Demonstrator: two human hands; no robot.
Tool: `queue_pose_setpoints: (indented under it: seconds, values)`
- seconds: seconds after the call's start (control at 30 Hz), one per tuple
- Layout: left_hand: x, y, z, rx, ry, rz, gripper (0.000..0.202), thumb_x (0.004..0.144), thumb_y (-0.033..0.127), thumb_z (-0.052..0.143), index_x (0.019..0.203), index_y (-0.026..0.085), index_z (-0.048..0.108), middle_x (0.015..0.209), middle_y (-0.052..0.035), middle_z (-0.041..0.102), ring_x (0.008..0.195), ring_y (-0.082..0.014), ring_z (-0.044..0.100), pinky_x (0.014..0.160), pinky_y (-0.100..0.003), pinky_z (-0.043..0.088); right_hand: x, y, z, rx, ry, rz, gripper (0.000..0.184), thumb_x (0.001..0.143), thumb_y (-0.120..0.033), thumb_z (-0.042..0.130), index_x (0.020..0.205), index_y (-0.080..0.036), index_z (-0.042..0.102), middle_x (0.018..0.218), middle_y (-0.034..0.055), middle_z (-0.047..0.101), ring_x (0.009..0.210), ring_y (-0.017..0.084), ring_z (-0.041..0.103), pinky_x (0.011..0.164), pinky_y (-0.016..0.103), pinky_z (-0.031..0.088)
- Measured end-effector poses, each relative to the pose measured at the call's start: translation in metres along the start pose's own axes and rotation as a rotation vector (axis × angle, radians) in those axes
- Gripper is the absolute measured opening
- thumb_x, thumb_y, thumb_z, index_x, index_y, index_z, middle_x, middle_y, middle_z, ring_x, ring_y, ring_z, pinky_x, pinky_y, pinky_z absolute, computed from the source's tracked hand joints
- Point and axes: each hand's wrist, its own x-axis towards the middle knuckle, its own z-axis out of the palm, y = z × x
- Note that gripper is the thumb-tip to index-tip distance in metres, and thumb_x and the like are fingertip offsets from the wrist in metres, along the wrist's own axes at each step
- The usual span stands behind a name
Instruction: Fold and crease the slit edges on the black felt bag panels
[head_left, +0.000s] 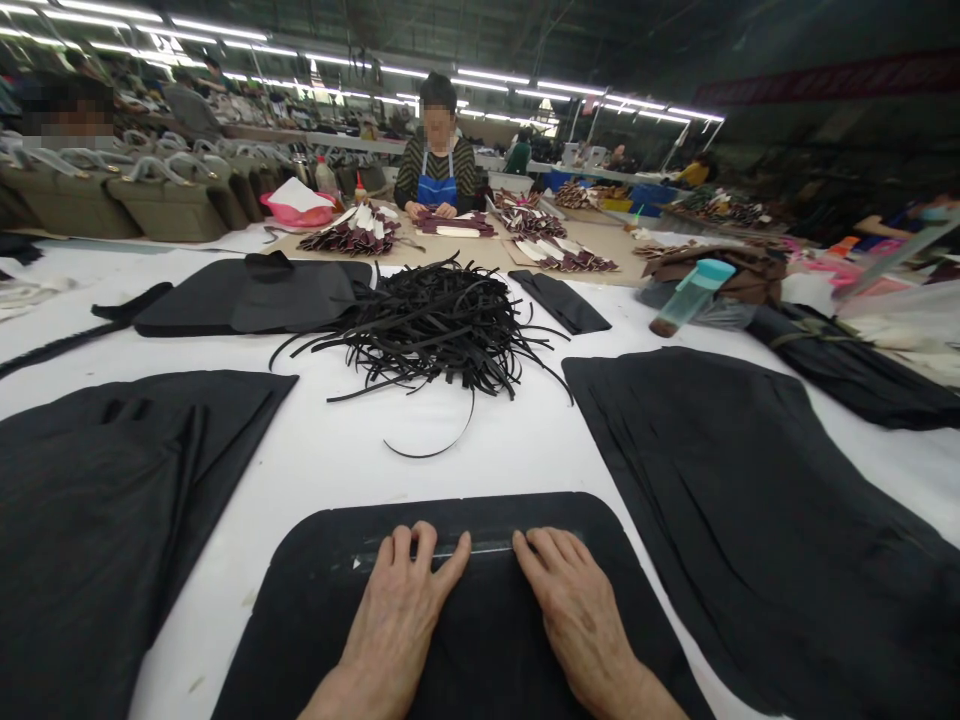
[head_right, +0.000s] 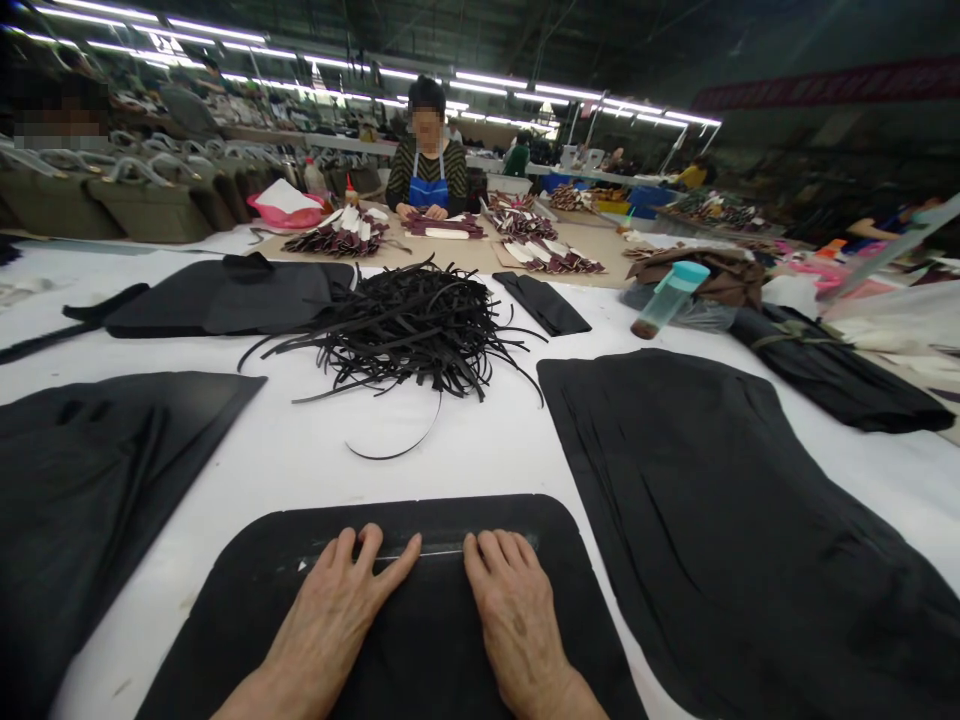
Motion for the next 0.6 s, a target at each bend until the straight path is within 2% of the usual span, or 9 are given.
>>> queue_pose_setpoints:
  seconds: [0.13, 0.27, 0.43, 0.6]
  values:
    - [-0.004, -0.004, 0.001, 0.005, 0.023, 0.01, 0.072, 0.072, -0.006, 0.044, 0.133, 0.032, 0.041, 0.113, -0.0111, 0.058, 0.097, -0.03, 0.058, 0.081, -0.042, 0.05, -0.01, 0.017, -0.001, -0.034, 0.028, 0.015, 0.039, 0.078, 0.003, 0.044, 0.111, -0.014, 0.058, 0.096, 0.0073, 0.06, 0.088, 0.024, 0.054, 0.083, 0.038, 0.048]
    - [-0.014, -0.015, 0.021, -0.023, 0.099, 0.03, 0.07, 0.069, -0.011, 0.041, 0.129, 0.023, 0.048, 0.118, -0.0104, 0.059, 0.103, -0.0292, 0.056, 0.081, -0.04, 0.053, -0.021, 0.033, -0.003, -0.059, 0.007, 0.05, 0.042, 0.078, 0.005, 0.043, 0.113, -0.013, 0.058, 0.1, 0.0085, 0.059, 0.091, 0.025, 0.054, 0.084, 0.039, 0.049]
    - [-0.037, -0.044, 0.046, -0.094, 0.262, 0.052, 0.063, 0.068, -0.013, 0.034, 0.118, 0.017, 0.058, 0.115, -0.0081, 0.062, 0.105, -0.023, 0.057, 0.084, -0.031, 0.054, -0.025, 0.039, -0.003, -0.006, 0.001, 0.122, 0.039, 0.078, 0.004, 0.047, 0.111, -0.014, 0.059, 0.103, 0.0083, 0.059, 0.093, 0.025, 0.052, 0.085, 0.041, 0.048]
    - [-0.058, -0.071, 0.049, -0.143, 0.36, -0.049, 0.057, 0.07, -0.012, 0.029, 0.11, 0.012, 0.061, 0.105, -0.0091, 0.063, 0.097, -0.0221, 0.059, 0.081, -0.031, 0.055, -0.024, 0.038, -0.003, 0.004, -0.028, 0.14, 0.038, 0.078, 0.004, 0.047, 0.11, -0.013, 0.06, 0.105, 0.0085, 0.059, 0.096, 0.026, 0.051, 0.086, 0.043, 0.045]
